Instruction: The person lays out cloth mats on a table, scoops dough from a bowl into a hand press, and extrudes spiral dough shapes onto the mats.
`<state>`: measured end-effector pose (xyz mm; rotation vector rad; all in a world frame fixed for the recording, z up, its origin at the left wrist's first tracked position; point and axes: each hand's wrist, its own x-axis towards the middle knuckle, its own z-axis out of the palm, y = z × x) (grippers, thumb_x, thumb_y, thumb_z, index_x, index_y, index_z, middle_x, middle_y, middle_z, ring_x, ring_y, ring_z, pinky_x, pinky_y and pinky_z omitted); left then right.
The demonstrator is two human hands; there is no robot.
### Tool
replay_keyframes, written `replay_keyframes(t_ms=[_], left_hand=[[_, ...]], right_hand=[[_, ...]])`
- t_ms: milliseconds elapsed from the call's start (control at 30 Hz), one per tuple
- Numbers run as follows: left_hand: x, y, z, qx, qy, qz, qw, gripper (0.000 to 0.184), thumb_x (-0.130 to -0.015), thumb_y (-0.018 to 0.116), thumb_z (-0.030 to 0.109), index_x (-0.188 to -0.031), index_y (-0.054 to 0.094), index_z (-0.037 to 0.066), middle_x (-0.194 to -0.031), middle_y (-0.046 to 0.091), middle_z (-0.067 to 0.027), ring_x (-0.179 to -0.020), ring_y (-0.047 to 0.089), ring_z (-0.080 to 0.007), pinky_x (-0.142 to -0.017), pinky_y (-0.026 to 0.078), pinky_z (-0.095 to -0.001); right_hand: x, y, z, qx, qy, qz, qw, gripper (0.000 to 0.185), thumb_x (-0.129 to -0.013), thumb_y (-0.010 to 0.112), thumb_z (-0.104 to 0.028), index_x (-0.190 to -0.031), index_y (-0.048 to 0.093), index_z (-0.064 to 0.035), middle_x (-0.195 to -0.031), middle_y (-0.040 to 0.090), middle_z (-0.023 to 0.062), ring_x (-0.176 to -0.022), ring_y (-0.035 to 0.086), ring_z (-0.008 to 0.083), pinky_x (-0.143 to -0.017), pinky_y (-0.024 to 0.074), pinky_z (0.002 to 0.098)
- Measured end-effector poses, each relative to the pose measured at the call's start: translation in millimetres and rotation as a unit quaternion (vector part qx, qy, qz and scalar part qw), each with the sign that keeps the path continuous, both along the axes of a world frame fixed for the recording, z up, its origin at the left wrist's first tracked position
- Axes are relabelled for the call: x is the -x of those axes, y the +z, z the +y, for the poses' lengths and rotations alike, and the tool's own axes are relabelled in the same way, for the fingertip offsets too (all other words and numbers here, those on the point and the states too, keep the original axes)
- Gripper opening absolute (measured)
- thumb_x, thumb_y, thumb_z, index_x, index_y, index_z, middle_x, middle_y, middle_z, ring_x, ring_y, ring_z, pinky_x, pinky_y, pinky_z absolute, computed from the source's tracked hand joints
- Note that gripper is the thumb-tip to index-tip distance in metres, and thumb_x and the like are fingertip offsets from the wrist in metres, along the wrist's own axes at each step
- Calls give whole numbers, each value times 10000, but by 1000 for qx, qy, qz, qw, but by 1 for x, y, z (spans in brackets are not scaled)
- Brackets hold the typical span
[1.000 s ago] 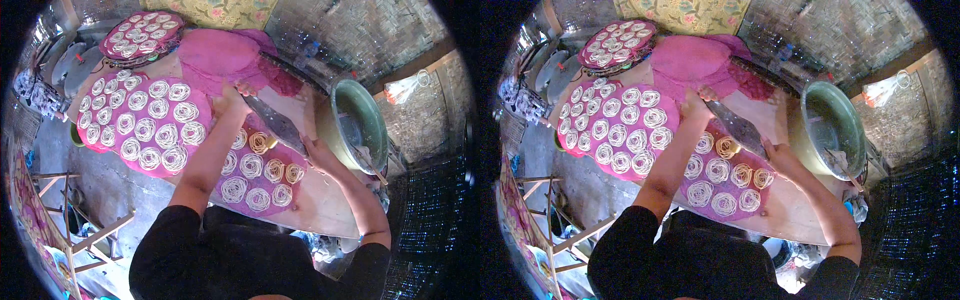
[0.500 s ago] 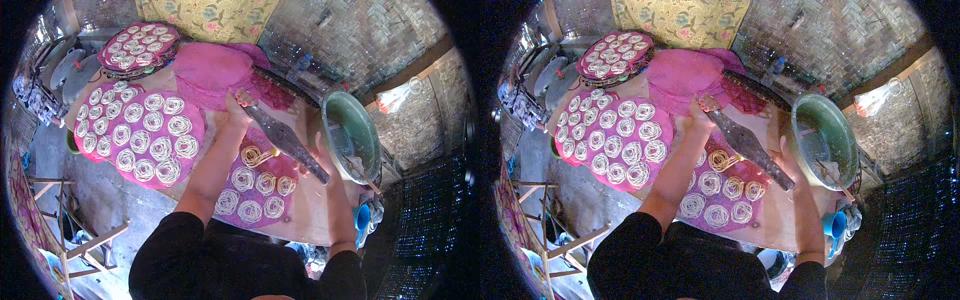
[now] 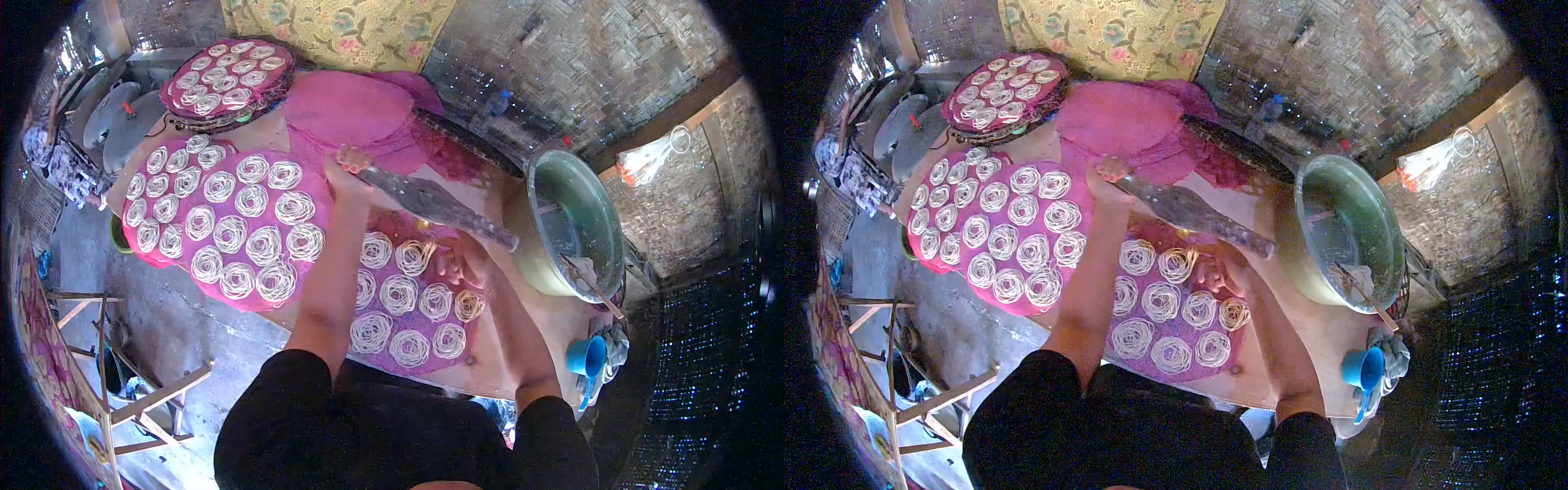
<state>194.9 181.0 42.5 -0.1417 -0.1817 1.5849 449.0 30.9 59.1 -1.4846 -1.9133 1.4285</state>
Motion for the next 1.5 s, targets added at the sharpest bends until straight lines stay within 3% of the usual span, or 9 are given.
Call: replay_keyframes(t_ms=[333,667,833,867,967,1033,1067,1167,1500], left_hand=[[170,111,-116,-269,79,116,953,383,-935,399,337,-630,445,109,-449,377,41,-353,339,-66,-345,318,-195],[229,140,-272,-229,141,306,913,546,-976,219,479,-559,337,146,-388,318,25,-296,290,-67,-314,321,-235],[146,130,-275,47,137,398,906,498,-939,345,534,-993,500,64,-744,561,-62,-610,542,-147,-569,462,-287],[122,139,-283,133,102,457,874,564,-933,351,546,-1149,488,43,-897,604,-94,-737,586,-185,-699,495,-329],[111,88,-299,-272,-22,902,334,587,-763,709,318,-1238,497,46,-1233,516,-140,-1148,451,-296,-1022,312,-381],[83,59,-307,-278,-94,866,405,523,-753,700,337,-1177,550,70,-1215,537,-113,-1150,467,-266,-995,348,-400],[81,33,-308,-340,-103,916,185,465,-795,645,348,-1159,557,74,-1195,542,-107,-1127,476,-264,-976,366,-413],[89,-58,-319,-366,-193,820,397,411,-784,600,276,-1157,559,107,-1157,559,-158,-1088,510,-296,-963,382,-399],[-33,64,-255,-575,-238,707,336,354,-776,620,252,-1086,587,85,-1092,594,-132,-1023,545,-275,-917,415,-391]], right_hand=[[57,30,-14,-230,152,-373,886,605,-806,535,-152,-1382,360,-216,-1257,477,211,-1085,535,345,-918,439,430],[132,126,-127,-17,223,-59,973,545,-861,592,-322,-1307,424,-59,-1184,533,201,-1134,501,328,-963,392,399],[125,60,-166,14,1,95,995,641,-856,580,-430,-1377,361,-127,-1120,614,162,-1020,600,265,-902,448,387],[111,63,-167,7,-2,98,995,641,-856,580,-430,-1377,361,-127,-1120,614,162,-1020,600,265,-902,448,387],[82,87,-175,-54,-71,137,986,624,-879,539,-449,-1382,358,-126,-1107,629,141,-1032,590,224,-920,434,369],[72,127,-182,-14,-9,60,998,578,-877,565,-348,-1379,381,-127,-1069,630,79,-923,577,131,-858,449,301],[66,131,-184,-26,-21,62,998,578,-877,565,-348,-1379,381,-127,-1069,630,79,-923,577,131,-858,449,301],[48,127,-185,-87,11,167,982,628,-916,347,-533,-1386,374,-117,-876,609,55,-760,541,124,-736,451,289],[8,147,-129,-387,-33,58,920,590,-947,298,-500,-1352,391,-82,-1085,559,201,-927,566,360,-872,426,427]])
